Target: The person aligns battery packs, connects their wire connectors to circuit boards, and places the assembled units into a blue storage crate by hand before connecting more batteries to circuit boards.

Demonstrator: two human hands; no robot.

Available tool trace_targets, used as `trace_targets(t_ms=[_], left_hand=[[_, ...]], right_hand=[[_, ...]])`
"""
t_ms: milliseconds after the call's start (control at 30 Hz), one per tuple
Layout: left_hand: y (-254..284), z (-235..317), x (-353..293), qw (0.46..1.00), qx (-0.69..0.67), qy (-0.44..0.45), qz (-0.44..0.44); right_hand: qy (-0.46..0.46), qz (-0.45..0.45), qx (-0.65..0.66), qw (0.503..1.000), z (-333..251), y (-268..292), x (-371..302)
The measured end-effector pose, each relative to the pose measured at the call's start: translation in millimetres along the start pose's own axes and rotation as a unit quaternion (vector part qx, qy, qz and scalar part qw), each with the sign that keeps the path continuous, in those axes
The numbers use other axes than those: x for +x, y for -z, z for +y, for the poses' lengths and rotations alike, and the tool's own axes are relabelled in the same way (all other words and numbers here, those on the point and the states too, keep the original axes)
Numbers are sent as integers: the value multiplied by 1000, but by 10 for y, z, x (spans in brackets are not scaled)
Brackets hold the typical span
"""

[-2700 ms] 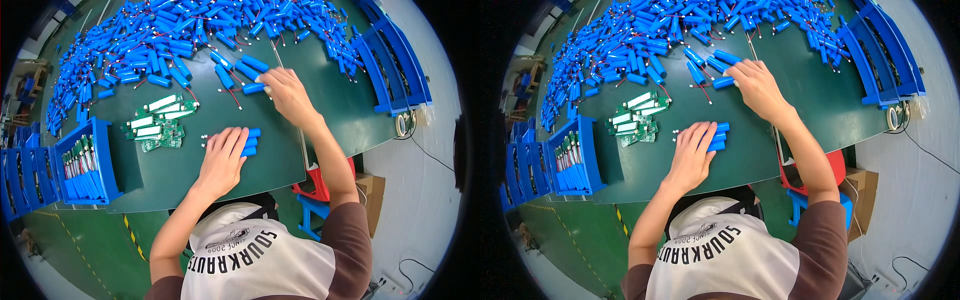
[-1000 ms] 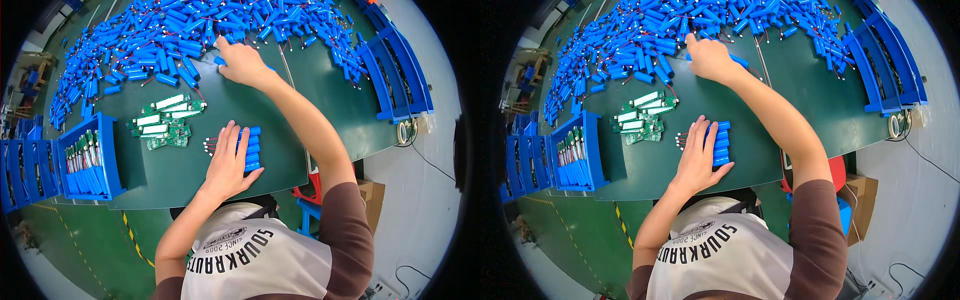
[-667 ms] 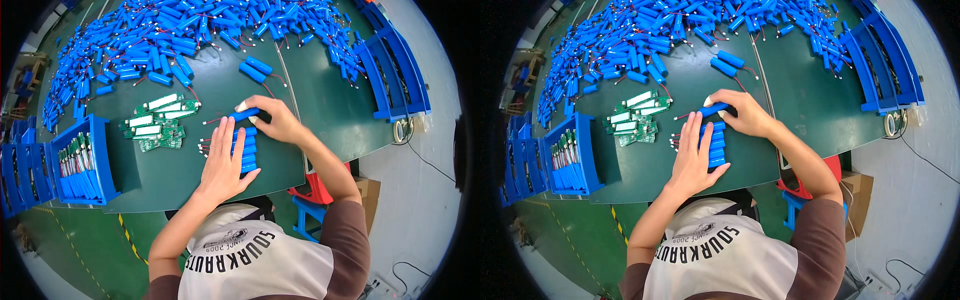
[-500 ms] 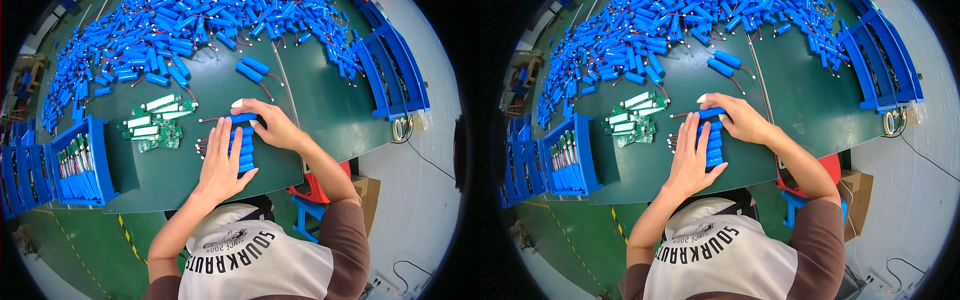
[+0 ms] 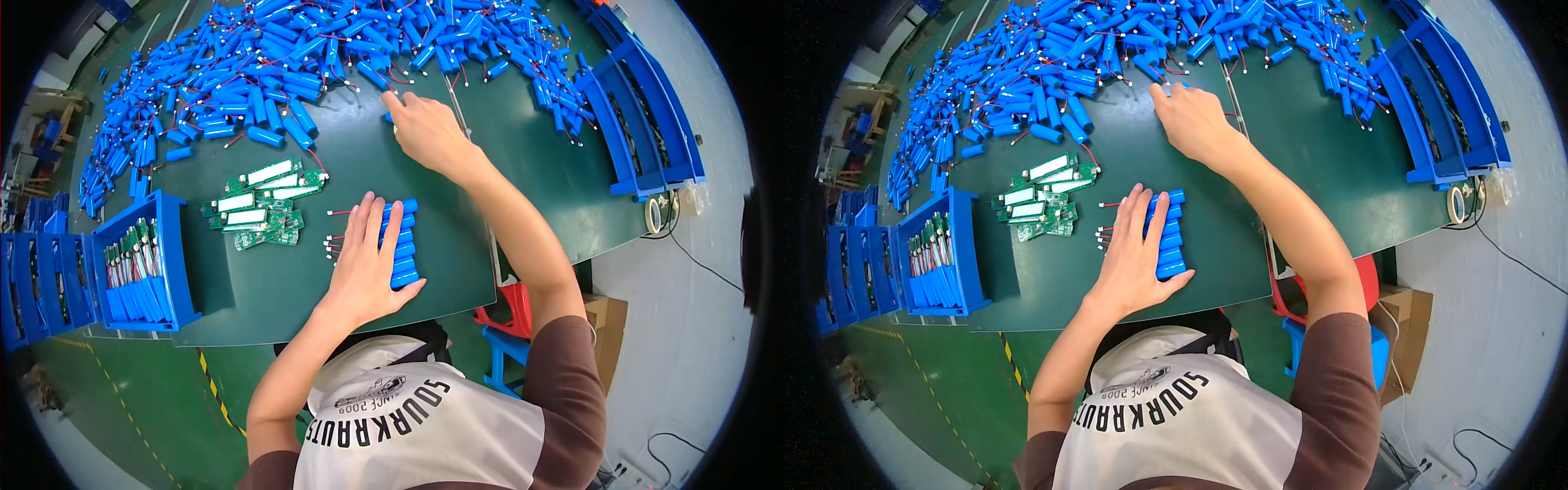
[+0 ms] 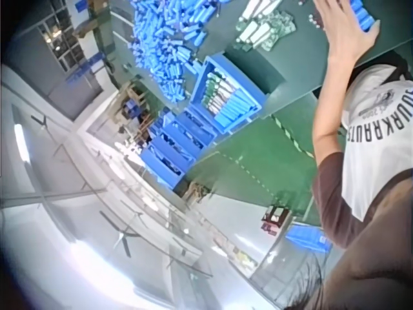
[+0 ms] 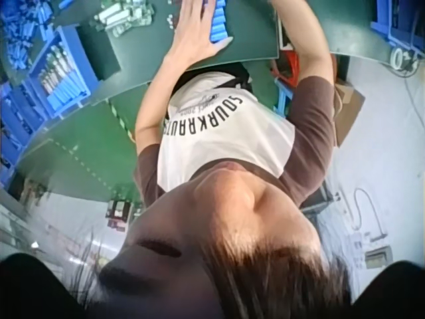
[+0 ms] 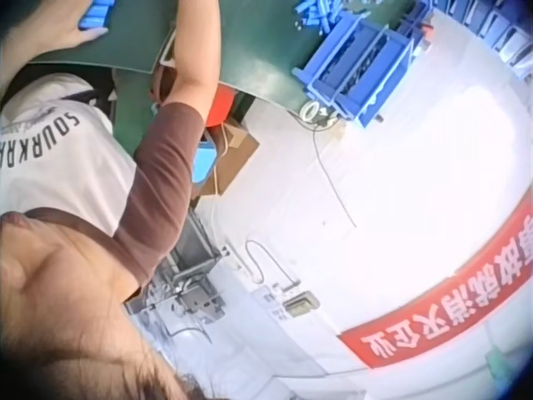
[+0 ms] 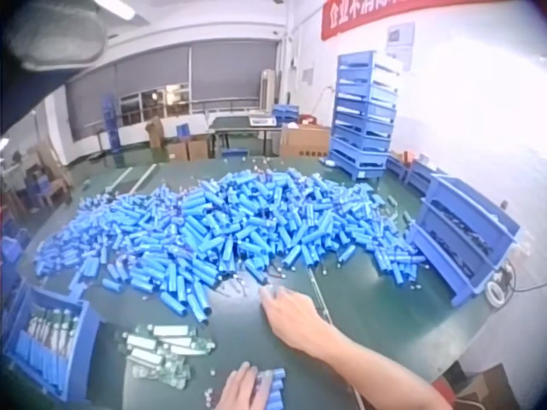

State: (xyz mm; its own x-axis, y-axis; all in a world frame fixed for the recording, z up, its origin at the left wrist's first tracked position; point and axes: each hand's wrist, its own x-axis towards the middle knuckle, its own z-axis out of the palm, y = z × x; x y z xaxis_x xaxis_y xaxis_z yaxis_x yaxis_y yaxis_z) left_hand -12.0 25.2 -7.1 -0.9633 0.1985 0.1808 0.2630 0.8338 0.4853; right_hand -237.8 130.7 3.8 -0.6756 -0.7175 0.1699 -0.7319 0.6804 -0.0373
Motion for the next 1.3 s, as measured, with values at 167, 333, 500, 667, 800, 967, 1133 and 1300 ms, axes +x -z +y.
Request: trace_targets(t_ms=[167, 333, 500, 667, 800, 967, 1133, 1300], left_hand=[[-3, 3, -8, 1000, -3, 0, -9], [8, -13, -17, 1000, 2, -6, -10], [89, -14, -17, 1000, 17, 13, -21], [163, 21, 141, 999, 39, 4, -27], [139, -54, 116, 996, 31, 33, -73], [120, -10, 64, 996, 45, 38, -61], [145, 87, 36, 993, 69, 77, -56], [231, 125, -104, 990, 81, 110, -37]], right_hand=[[-153, -52, 373, 914, 35, 101, 19], [-103, -82, 294, 947, -107, -48, -347], [-200, -12, 109, 974, -56, 267, -224], [-3, 165, 63, 984, 511, -83, -23], [-161, 51, 348, 922, 256, 295, 69], [4, 36, 645, 764, 118, 160, -352], [41, -8, 490, 871, -119, -14, -790], [28, 7, 459, 888, -279, 100, -986]])
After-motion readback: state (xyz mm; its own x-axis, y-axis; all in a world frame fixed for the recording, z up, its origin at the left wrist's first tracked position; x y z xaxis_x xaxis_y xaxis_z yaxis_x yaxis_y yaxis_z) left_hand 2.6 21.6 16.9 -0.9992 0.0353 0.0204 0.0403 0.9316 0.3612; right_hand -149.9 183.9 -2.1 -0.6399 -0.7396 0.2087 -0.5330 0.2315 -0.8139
